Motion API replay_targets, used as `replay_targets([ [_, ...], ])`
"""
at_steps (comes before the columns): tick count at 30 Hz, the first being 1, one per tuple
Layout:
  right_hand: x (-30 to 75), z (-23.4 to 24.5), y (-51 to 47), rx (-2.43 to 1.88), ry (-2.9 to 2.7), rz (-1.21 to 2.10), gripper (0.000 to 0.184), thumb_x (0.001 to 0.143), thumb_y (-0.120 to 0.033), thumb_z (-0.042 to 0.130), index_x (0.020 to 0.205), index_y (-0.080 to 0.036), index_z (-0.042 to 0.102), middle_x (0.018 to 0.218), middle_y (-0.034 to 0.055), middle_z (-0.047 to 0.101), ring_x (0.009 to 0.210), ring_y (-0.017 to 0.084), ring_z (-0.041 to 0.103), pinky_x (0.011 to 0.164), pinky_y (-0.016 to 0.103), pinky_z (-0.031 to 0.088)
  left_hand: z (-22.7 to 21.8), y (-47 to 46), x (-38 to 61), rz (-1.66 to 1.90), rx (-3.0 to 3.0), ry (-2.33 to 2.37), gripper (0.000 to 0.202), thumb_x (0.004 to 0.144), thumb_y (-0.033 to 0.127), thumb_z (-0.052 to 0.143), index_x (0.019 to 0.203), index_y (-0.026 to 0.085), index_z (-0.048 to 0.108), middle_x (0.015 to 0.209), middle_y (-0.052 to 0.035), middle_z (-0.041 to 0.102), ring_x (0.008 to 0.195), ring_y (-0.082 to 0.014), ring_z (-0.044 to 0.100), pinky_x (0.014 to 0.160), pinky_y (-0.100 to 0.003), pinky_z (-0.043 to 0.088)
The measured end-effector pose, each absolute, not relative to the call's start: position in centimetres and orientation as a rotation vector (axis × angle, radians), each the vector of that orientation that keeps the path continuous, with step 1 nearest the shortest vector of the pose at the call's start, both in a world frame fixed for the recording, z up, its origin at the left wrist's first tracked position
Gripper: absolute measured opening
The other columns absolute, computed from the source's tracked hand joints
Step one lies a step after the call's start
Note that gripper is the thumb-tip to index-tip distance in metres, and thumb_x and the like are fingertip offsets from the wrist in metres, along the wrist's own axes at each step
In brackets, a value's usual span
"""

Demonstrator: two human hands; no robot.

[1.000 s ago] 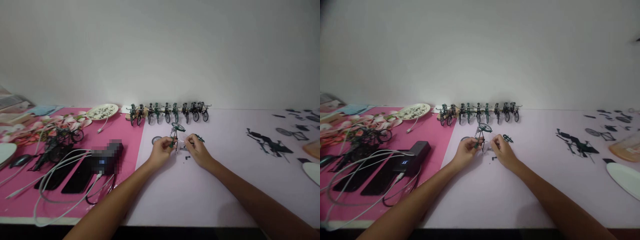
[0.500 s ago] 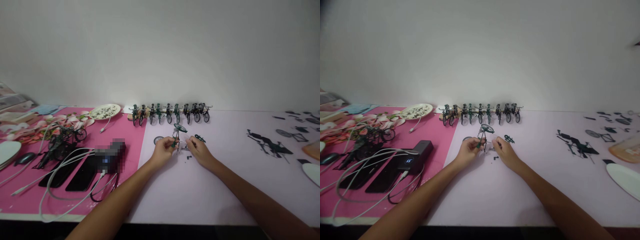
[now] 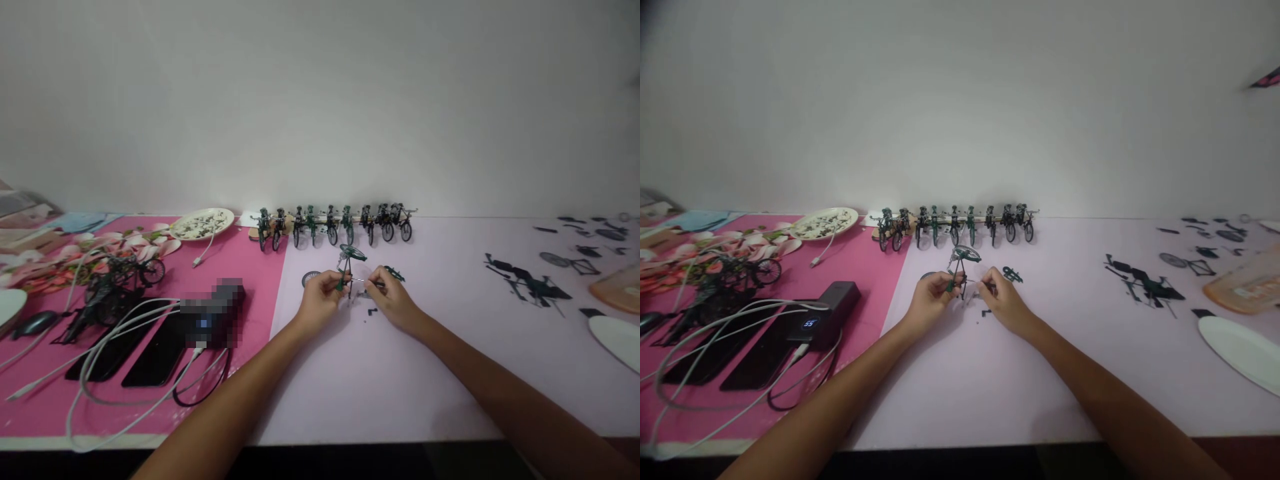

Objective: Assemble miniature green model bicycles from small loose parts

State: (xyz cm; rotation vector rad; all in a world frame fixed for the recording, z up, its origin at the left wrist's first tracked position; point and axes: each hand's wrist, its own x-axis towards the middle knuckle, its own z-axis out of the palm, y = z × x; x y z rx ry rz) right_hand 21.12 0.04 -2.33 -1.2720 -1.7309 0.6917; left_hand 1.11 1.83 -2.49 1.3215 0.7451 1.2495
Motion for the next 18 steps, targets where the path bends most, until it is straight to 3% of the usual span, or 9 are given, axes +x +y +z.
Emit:
replay_targets([
  [4, 21.13, -1.83, -0.17, -1.277, -1.784, 0.681, 0.037, 0.102, -0.050, 0.047, 0.076, -0.025, 0.042, 0.061, -0.0053, 0.043, 0.056, 0.015, 0.042, 0.055, 0.029, 0.033, -2.52, 1.81, 1.13, 1.237, 1.316, 0.762, 0.034, 0.070, 0.038, 0.089, 0.084, 0.015, 0.068, 0.110, -0.0166, 0.079, 0.110, -0.0299, 0.074, 0.099, -0.043, 0.056],
  [10, 21.25, -1.72, 0.20, -1.332, -1.805, 0.650, 0.051, 0.103, -0.058, 0.043, 0.066, -0.023, 0.048, 0.054, -0.0035, 0.047, 0.053, 0.015, 0.046, 0.056, 0.030, 0.036, -2.73, 1.86, 1.19, 1.231, 1.313, 0.753, 0.037, 0.069, 0.041, 0.090, 0.084, 0.015, 0.068, 0.111, -0.0174, 0.078, 0.116, -0.0313, 0.072, 0.102, -0.043, 0.054],
  [18, 21.07, -2.04, 0.18, -1.312, -1.767, 0.636, 0.040, 0.102, -0.052, 0.048, 0.078, -0.022, 0.059, 0.065, -0.0011, 0.056, 0.060, 0.016, 0.052, 0.059, 0.030, 0.041, -2.09, 1.22, 1.23, 1.231, 1.339, 0.796, 0.038, 0.075, 0.043, 0.087, 0.095, 0.014, 0.070, 0.116, -0.0171, 0.076, 0.111, -0.0278, 0.072, 0.099, -0.041, 0.055],
])
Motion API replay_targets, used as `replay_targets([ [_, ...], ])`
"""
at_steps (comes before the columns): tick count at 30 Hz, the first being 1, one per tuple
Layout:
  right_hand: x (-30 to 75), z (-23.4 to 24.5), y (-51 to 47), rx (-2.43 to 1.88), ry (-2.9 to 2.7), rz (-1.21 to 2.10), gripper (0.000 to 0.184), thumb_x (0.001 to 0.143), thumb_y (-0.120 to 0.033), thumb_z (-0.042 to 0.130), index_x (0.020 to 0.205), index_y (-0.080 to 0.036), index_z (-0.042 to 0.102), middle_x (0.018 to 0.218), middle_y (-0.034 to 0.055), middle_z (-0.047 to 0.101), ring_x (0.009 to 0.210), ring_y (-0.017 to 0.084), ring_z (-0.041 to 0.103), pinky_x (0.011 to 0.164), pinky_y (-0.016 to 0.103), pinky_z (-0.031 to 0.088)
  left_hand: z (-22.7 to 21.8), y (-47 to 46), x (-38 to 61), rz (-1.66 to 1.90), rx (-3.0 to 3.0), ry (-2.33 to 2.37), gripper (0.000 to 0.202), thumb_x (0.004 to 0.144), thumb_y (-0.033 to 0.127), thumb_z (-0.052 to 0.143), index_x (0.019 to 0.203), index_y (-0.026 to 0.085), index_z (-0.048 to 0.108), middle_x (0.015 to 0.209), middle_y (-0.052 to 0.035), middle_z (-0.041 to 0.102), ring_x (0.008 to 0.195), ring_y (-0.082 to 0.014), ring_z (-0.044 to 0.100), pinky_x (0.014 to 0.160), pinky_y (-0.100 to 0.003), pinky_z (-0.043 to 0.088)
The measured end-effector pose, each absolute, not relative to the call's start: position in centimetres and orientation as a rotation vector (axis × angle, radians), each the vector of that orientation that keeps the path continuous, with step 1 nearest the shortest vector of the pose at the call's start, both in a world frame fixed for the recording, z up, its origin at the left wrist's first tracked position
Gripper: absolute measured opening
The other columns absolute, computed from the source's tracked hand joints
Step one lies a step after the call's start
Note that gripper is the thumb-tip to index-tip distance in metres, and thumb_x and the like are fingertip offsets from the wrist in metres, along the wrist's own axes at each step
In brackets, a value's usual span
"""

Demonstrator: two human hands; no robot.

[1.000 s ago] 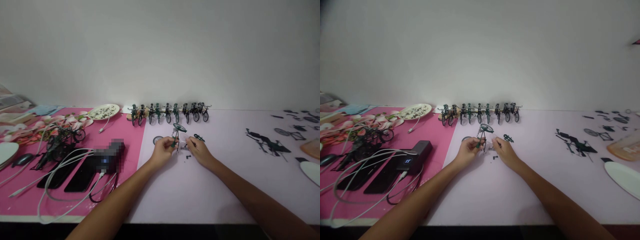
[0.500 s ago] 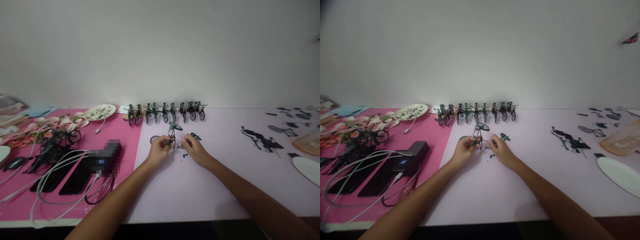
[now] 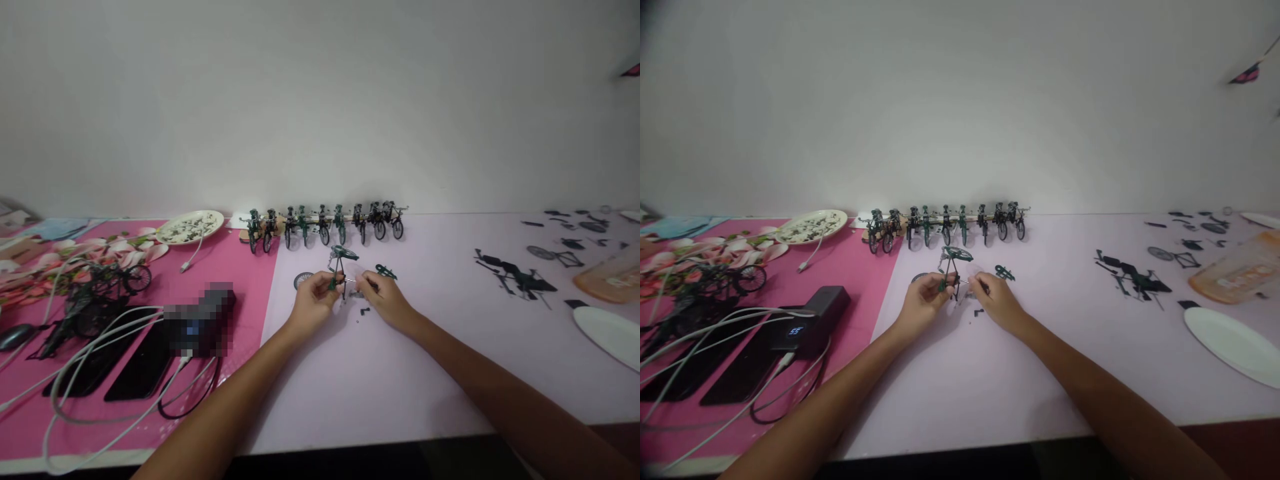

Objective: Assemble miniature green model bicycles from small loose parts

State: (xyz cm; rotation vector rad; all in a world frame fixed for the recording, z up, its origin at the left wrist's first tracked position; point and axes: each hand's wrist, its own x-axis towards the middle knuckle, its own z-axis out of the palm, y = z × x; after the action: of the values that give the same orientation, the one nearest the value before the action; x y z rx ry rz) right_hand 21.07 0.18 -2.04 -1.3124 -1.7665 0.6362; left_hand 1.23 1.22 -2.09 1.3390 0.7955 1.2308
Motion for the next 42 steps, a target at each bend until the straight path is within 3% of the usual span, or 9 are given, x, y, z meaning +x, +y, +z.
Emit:
replay_targets([
  [6, 21.0, -2.3, 0.1, -1.240, -1.698, 0.662, 0.025, 0.097, -0.048, 0.057, 0.092, -0.024, 0.053, 0.084, 0.0016, 0.063, 0.075, 0.019, 0.060, 0.067, 0.030, 0.048, -2.1, 1.2, 1.3, 1.247, 1.320, 0.807, 0.038, 0.075, 0.041, 0.087, 0.095, 0.015, 0.070, 0.116, -0.0163, 0.076, 0.114, -0.0273, 0.071, 0.100, -0.040, 0.055],
  [15, 21.2, -1.5, 0.1, -1.369, -1.790, 0.591, 0.046, 0.102, -0.056, 0.046, 0.069, -0.024, 0.043, 0.060, -0.0035, 0.045, 0.058, 0.015, 0.043, 0.058, 0.030, 0.034, -1.7, 1.1, 0.9, 1.171, 1.315, 0.819, 0.043, 0.074, 0.046, 0.087, 0.095, 0.014, 0.070, 0.115, -0.0170, 0.076, 0.109, -0.0279, 0.071, 0.098, -0.042, 0.055],
  [19, 21.4, -1.5, 0.3, -1.343, -1.732, 0.604, 0.047, 0.102, -0.060, 0.045, 0.072, -0.024, 0.050, 0.063, -0.0013, 0.053, 0.061, 0.017, 0.050, 0.061, 0.031, 0.039, -1.3, 1.2, 1.0, 1.209, 1.288, 0.853, 0.045, 0.080, 0.049, 0.082, 0.106, 0.015, 0.069, 0.117, -0.0160, 0.075, 0.107, -0.0256, 0.071, 0.098, -0.041, 0.055],
  [23, 21.4, -2.1, 0.3, -1.283, -1.623, 0.663, 0.044, 0.105, -0.059, 0.036, 0.085, -0.024, 0.053, 0.085, 0.0041, 0.065, 0.072, 0.018, 0.058, 0.065, 0.031, 0.047, -1.0, 0.8, 1.0, 1.181, 1.234, 0.830, 0.045, 0.083, 0.053, 0.079, 0.108, 0.018, 0.065, 0.118, -0.0142, 0.074, 0.107, -0.0239, 0.072, 0.097, -0.038, 0.054],
  [26, 20.9, -2.9, 0.3, -1.200, -1.573, 0.797, 0.037, 0.098, -0.060, 0.053, 0.090, -0.025, 0.045, 0.103, 0.0074, 0.068, 0.086, 0.020, 0.064, 0.066, 0.031, 0.053, -1.2, 0.4, 1.1, 1.094, 1.183, 0.812, 0.051, 0.081, 0.056, 0.080, 0.111, 0.020, 0.060, 0.111, -0.0128, 0.075, 0.099, -0.0231, 0.073, 0.080, -0.033, 0.056],
  [28, 20.5, -3.5, 0.3, -1.146, -1.496, 0.884, 0.044, 0.090, -0.059, 0.066, 0.086, -0.026, 0.037, 0.103, 0.0060, 0.068, 0.084, 0.019, 0.066, 0.066, 0.031, 0.056, -1.4, 0.3, 1.3, 1.054, 1.164, 0.800, 0.053, 0.081, 0.057, 0.080, 0.112, 0.020, 0.059, 0.106, -0.0118, 0.076, 0.094, -0.0220, 0.073, 0.074, -0.031, 0.054],
  [31, 19.9, -4.1, 0.5, -1.104, -1.332, 0.990, 0.054, 0.082, -0.058, 0.076, 0.085, -0.027, 0.032, 0.096, 0.0025, 0.067, 0.078, 0.018, 0.068, 0.064, 0.032, 0.060, -1.6, 0.5, 1.2, 1.045, 1.217, 0.830, 0.050, 0.081, 0.055, 0.079, 0.110, 0.018, 0.061, 0.100, -0.0110, 0.074, 0.089, -0.0208, 0.072, 0.074, -0.031, 0.054],
  [36, 19.9, -4.0, 1.0, -1.070, -1.123, 1.078, 0.063, 0.065, -0.059, 0.088, 0.091, -0.026, 0.042, 0.097, 0.0040, 0.066, 0.084, 0.021, 0.070, 0.065, 0.037, 0.065, 0.0, 1.0, -0.1, 0.903, 1.601, 1.104, 0.049, 0.083, 0.048, 0.073, 0.116, 0.012, 0.067, 0.111, -0.0163, 0.070, 0.088, -0.0235, 0.071, 0.076, -0.035, 0.057],
  [42, 20.3, -3.6, 1.2, -1.031, -1.122, 1.088, 0.058, 0.068, -0.060, 0.087, 0.089, -0.025, 0.045, 0.095, 0.0023, 0.062, 0.083, 0.019, 0.069, 0.066, 0.038, 0.067, 5.8, -2.2, -3.8, 0.568, 2.218, 1.597, 0.039, 0.096, 0.036, 0.046, 0.123, 0.015, 0.068, 0.110, -0.0163, 0.074, 0.097, -0.0298, 0.070, 0.085, -0.041, 0.052],
])
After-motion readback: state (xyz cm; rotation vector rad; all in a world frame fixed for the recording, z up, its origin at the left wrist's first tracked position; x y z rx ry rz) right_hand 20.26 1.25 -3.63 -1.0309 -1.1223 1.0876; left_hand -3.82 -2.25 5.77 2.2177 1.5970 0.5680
